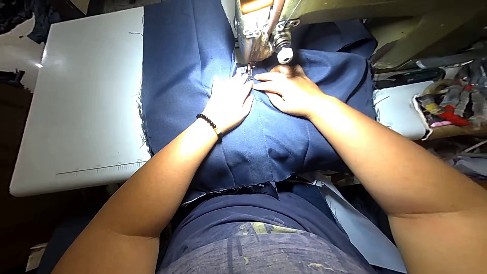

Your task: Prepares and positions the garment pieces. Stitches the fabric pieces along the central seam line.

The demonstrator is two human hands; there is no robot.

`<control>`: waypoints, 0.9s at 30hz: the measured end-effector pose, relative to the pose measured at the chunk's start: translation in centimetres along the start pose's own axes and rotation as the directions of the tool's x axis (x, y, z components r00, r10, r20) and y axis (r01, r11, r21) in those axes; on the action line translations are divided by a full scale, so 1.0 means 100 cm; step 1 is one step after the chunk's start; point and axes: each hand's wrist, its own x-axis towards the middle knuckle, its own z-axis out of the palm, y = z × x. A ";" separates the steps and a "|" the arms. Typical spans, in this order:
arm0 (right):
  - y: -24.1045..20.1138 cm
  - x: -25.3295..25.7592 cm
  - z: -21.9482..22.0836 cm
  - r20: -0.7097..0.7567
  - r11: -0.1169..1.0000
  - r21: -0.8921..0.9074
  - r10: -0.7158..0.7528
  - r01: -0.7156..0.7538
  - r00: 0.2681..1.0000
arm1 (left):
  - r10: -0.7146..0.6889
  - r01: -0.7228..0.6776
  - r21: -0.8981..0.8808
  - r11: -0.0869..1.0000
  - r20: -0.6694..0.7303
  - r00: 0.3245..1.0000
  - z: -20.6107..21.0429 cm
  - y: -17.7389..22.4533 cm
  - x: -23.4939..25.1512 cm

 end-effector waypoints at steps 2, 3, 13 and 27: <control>0.000 0.001 0.001 0.006 1.000 -0.003 0.003 -0.003 1.000 | 0.004 -0.004 0.002 1.000 -0.001 1.000 0.001 -0.002 0.000; 0.000 0.001 0.000 0.014 1.000 -0.009 0.008 -0.008 1.000 | 0.004 -0.004 -0.001 1.000 0.004 1.000 0.001 -0.002 0.001; -0.090 -0.070 -0.011 -0.072 0.451 0.832 0.665 -0.323 0.744 | -0.063 0.062 -0.032 0.998 -0.005 0.998 0.010 0.048 -0.052; -0.128 -0.137 0.043 -0.176 0.996 -0.033 0.073 -0.080 0.982 | -0.022 0.021 0.010 1.000 0.052 0.998 0.008 0.048 -0.056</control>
